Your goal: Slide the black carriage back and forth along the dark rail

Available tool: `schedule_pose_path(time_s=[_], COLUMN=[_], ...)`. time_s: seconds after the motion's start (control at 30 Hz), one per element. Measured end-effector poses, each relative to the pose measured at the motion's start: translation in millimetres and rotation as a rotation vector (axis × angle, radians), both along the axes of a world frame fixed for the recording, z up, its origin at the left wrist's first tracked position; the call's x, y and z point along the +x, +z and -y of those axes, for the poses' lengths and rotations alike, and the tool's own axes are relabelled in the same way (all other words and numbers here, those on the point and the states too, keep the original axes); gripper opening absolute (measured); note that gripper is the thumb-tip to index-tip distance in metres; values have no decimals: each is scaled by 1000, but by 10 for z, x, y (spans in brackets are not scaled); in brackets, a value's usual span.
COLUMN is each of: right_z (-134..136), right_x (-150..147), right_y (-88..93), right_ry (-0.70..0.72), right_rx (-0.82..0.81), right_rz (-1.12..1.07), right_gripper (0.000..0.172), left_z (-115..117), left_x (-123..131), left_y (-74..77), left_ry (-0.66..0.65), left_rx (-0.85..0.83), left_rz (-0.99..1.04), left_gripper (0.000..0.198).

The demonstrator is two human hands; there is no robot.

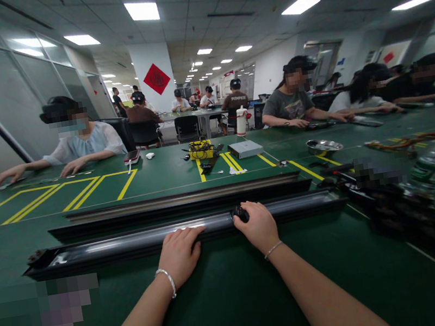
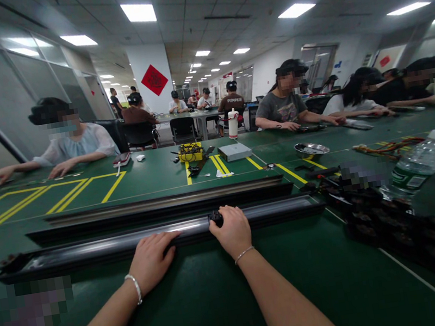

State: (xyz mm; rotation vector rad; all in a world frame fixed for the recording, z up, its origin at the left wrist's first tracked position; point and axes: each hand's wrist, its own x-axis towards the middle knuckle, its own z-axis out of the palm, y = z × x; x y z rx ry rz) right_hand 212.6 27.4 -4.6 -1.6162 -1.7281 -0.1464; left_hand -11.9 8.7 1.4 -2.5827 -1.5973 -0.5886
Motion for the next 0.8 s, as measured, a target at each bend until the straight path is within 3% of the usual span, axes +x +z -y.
schedule_pose_path(time_s=[0.8], right_z=[-7], right_x=[-9], right_y=[-4], right_ry=[-24], right_rx=[5], right_rz=[-19], right_gripper=[29], left_z=[5], left_x=[7], left_y=[14], left_ry=[4], left_rx=[5], left_rz=[-21], left_gripper=[33])
